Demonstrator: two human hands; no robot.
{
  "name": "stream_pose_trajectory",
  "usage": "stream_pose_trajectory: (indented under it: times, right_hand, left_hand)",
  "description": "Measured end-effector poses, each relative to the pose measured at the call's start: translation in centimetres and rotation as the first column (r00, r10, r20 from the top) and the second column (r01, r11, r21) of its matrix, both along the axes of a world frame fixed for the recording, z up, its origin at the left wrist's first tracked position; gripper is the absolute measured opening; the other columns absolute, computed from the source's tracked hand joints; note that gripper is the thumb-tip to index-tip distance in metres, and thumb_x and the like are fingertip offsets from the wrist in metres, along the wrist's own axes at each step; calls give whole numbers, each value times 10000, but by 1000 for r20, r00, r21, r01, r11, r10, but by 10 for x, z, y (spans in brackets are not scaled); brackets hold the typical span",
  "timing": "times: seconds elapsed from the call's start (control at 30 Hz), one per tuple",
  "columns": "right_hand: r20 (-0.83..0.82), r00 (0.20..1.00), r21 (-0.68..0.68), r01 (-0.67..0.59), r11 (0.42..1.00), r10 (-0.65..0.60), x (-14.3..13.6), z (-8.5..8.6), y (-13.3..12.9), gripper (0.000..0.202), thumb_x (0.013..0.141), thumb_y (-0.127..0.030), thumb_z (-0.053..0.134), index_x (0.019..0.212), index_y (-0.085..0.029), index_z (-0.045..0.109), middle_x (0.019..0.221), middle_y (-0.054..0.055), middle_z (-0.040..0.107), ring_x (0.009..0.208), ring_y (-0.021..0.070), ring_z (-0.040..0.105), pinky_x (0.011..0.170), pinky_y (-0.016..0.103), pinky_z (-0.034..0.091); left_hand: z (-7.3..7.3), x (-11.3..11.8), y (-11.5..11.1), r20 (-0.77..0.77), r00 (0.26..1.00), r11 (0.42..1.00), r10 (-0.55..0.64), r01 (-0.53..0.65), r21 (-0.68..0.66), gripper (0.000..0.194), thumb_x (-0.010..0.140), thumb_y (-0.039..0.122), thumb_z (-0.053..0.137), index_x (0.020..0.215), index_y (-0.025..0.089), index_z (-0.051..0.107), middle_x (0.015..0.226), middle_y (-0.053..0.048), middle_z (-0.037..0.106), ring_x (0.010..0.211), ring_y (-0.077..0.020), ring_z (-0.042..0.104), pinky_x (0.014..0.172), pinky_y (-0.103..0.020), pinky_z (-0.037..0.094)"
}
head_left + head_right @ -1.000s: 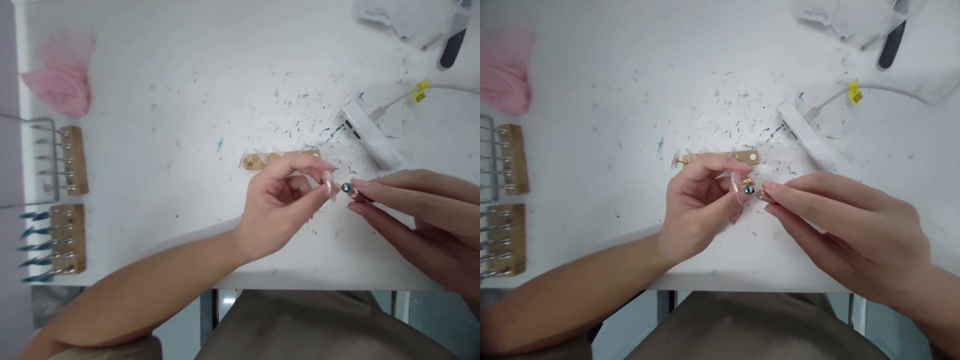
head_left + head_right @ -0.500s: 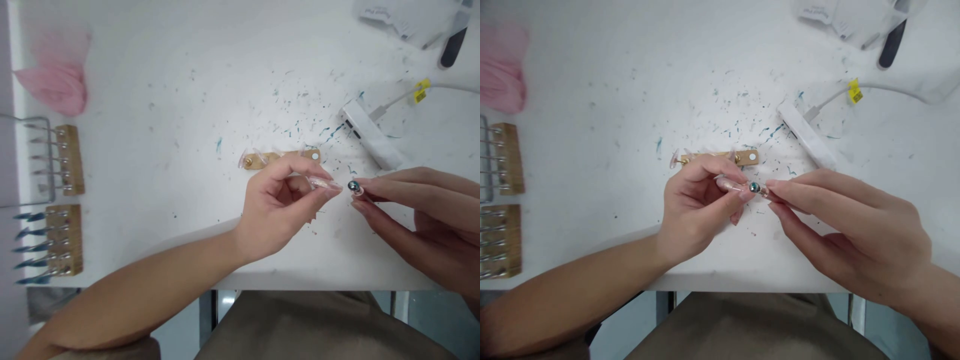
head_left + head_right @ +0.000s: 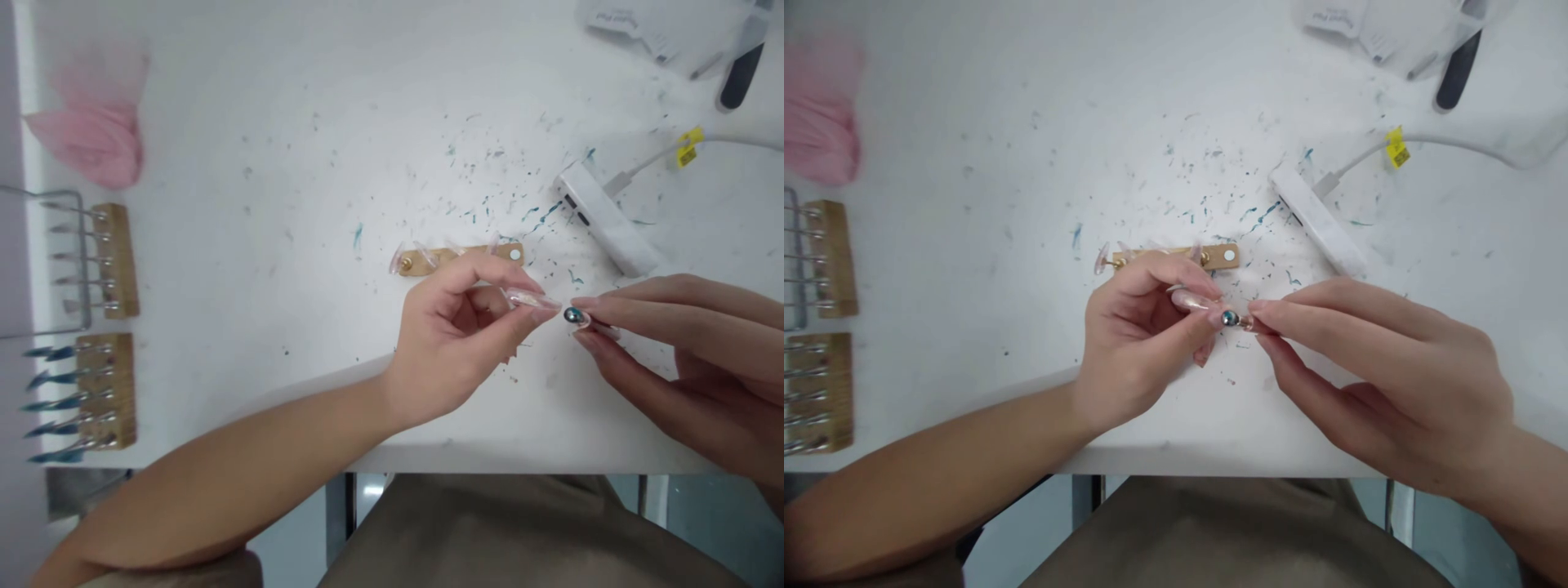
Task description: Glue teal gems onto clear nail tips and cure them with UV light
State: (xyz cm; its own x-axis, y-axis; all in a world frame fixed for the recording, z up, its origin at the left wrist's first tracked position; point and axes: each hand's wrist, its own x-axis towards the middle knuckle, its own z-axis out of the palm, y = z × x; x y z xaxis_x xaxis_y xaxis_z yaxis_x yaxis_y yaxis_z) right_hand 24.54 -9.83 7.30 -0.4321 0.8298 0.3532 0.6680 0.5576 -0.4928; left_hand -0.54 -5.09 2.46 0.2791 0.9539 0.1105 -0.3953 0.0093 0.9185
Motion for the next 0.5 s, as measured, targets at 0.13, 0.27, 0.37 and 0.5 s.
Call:
stream_pose_trajectory:
  times: [0.13, 0.27, 0.37, 0.5]
  right_hand:
    - [-10, 999, -5, 31, 1000, -31, -2, -1, 2, 199, 1204, -189, 789, 1399, -208, 825, 1413, -61, 788, 1198, -79, 790, 1121, 55, 663]
    - [8, 998, -19, 66, 998, -66, -2, -1, 1, 181, 1234, -223, 753, 1402, -229, 821, 1400, -73, 786, 1176, -82, 788, 1086, 62, 662]
    - [28, 999, -16, 27, 1000, -27, -1, -1, 0, 196, 1268, -286, 714, 1437, -262, 809, 1440, -91, 778, 1225, -71, 797, 1097, 87, 664]
    - [21, 1000, -28, 5, 1000, -4, 2, 1, -1, 196, 1288, -325, 684, 1426, -259, 807, 1451, -83, 778, 1209, -73, 798, 1146, 83, 673]
  left_hand:
    - [-1, 0, -2, -10, 1000, 1000, 8, -8, 15, 292, 925, 109, 1138, 971, 249, 887, 858, 100, 809, 537, -21, 688, 513, -116, 613]
    - [0, 1, -3, -44, 999, 999, 22, -21, 37, 266, 969, 39, 1042, 987, 257, 890, 867, 95, 838, 542, -24, 701, 518, -118, 615]
    - [1, 1, -3, -63, 997, 998, 42, -40, 39, 243, 987, 51, 1014, 967, 251, 878, 823, 96, 819, 527, -24, 688, 519, -123, 613]
    - [1, 0, -1, -77, 996, 997, 43, -37, 68, 245, 987, 52, 1006, 958, 245, 858, 791, 98, 816, 508, -31, 681, 498, -127, 593]
